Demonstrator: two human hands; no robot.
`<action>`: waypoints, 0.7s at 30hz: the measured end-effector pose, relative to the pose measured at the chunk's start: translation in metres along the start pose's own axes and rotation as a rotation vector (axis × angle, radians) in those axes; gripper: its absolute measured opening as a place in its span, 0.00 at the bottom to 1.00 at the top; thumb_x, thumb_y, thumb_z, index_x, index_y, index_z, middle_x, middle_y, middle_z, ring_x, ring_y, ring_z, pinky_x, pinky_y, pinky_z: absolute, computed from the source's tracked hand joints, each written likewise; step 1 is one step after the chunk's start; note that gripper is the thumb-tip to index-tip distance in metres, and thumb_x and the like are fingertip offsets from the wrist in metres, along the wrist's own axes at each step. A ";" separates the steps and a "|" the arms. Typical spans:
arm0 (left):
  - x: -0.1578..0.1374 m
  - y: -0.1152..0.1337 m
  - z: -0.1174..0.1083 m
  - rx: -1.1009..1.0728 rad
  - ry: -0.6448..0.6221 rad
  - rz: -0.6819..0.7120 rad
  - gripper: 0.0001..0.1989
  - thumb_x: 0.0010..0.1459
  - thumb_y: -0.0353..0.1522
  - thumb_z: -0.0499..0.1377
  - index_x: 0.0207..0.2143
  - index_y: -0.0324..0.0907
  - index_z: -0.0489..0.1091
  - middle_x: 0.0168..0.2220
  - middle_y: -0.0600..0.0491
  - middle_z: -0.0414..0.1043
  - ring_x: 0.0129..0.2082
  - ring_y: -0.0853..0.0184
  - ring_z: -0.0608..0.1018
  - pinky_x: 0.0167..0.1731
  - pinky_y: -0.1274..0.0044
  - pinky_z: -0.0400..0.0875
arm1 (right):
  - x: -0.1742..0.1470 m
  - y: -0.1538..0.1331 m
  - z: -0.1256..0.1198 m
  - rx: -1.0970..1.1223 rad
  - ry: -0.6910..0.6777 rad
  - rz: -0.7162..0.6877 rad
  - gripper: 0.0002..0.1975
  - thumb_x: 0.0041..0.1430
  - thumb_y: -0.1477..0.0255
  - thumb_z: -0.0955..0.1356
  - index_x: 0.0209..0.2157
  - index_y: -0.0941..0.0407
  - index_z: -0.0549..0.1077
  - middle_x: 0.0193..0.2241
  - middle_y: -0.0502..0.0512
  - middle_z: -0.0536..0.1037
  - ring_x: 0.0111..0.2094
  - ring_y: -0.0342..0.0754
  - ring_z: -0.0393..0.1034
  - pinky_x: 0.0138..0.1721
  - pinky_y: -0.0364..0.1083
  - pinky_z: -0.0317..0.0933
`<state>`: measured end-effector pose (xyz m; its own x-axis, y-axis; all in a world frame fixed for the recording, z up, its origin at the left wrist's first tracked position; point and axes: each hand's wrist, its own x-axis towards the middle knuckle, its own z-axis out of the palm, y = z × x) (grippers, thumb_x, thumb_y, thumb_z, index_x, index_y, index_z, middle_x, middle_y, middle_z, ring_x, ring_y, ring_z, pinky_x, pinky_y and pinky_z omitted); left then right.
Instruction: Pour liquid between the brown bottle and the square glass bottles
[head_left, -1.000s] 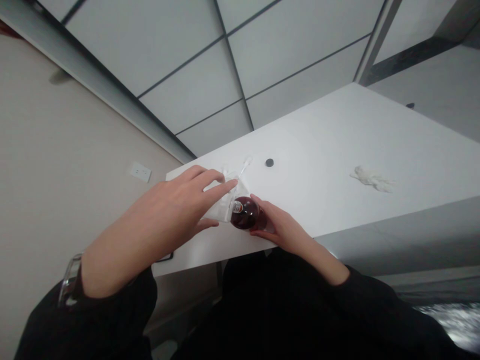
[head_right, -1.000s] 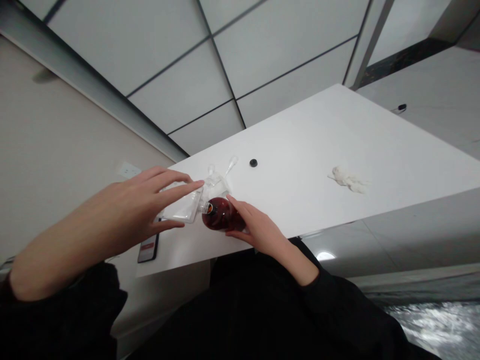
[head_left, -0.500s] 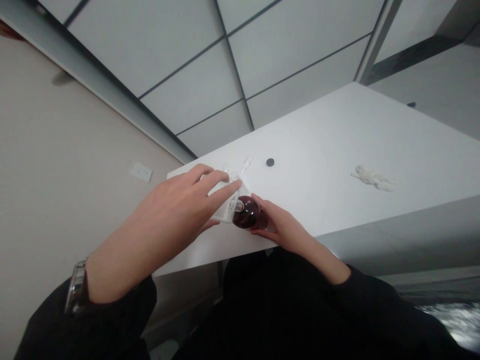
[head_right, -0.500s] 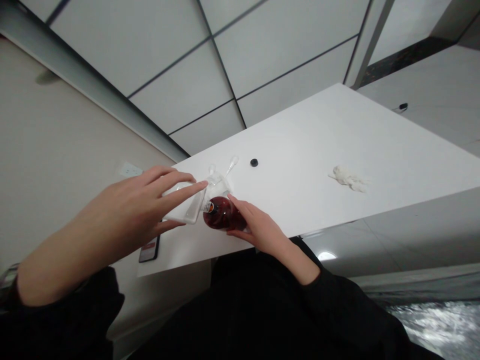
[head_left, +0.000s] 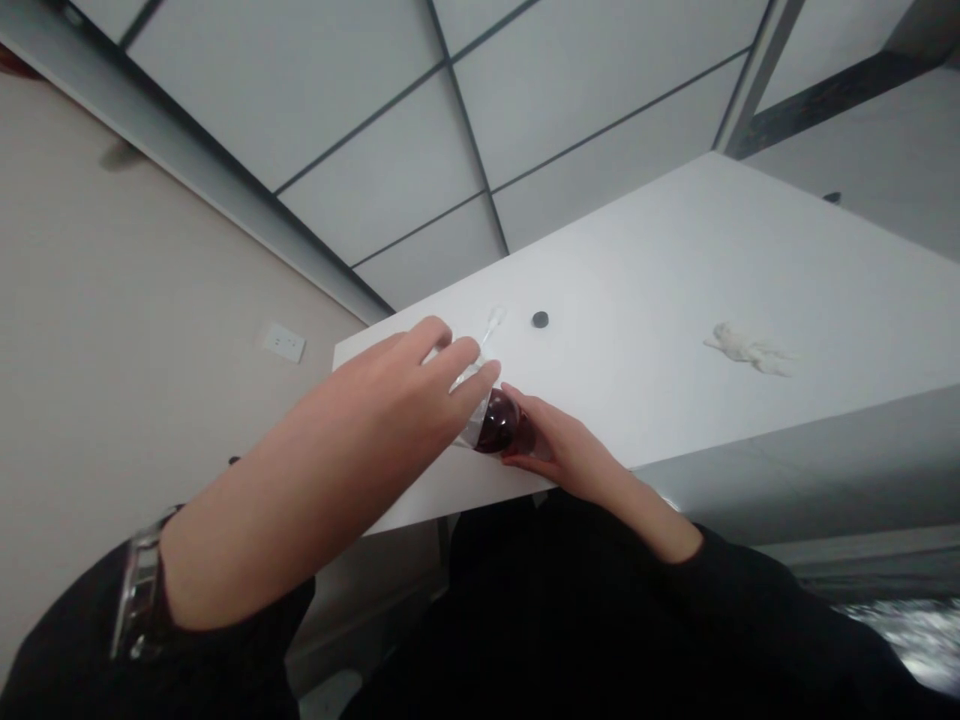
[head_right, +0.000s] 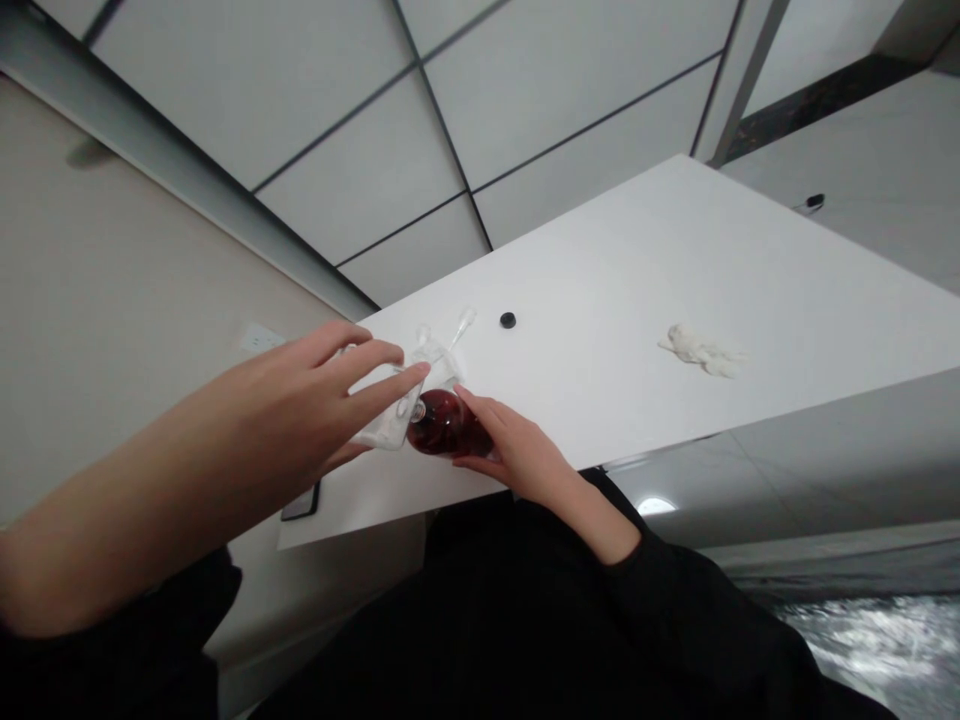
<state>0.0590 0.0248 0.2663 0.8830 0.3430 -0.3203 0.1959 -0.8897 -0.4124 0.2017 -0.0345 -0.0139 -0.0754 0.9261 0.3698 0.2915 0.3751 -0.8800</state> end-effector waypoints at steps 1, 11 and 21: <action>0.001 0.001 -0.002 0.023 -0.011 0.012 0.18 0.62 0.17 0.58 0.50 0.39 0.79 0.51 0.43 0.78 0.47 0.53 0.79 0.46 0.63 0.77 | 0.000 0.000 0.000 0.002 0.001 0.003 0.48 0.64 0.65 0.77 0.78 0.40 0.52 0.70 0.59 0.73 0.69 0.63 0.71 0.67 0.65 0.69; 0.012 0.005 -0.013 -0.004 -0.057 0.031 0.15 0.68 0.28 0.57 0.52 0.43 0.80 0.47 0.43 0.77 0.49 0.50 0.77 0.49 0.59 0.79 | 0.001 -0.001 0.001 0.029 0.017 0.000 0.49 0.64 0.66 0.77 0.78 0.39 0.52 0.70 0.58 0.73 0.69 0.62 0.70 0.68 0.65 0.68; 0.011 -0.001 -0.009 -0.107 -0.099 -0.026 0.14 0.67 0.28 0.59 0.53 0.44 0.78 0.49 0.44 0.78 0.51 0.51 0.79 0.51 0.60 0.80 | 0.001 0.001 0.000 0.016 -0.004 0.037 0.48 0.62 0.66 0.78 0.78 0.42 0.55 0.71 0.60 0.71 0.70 0.62 0.69 0.69 0.66 0.66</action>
<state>0.0723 0.0270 0.2706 0.8317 0.3900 -0.3953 0.2676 -0.9053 -0.3300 0.2018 -0.0335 -0.0140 -0.0689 0.9395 0.3354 0.2784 0.3410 -0.8979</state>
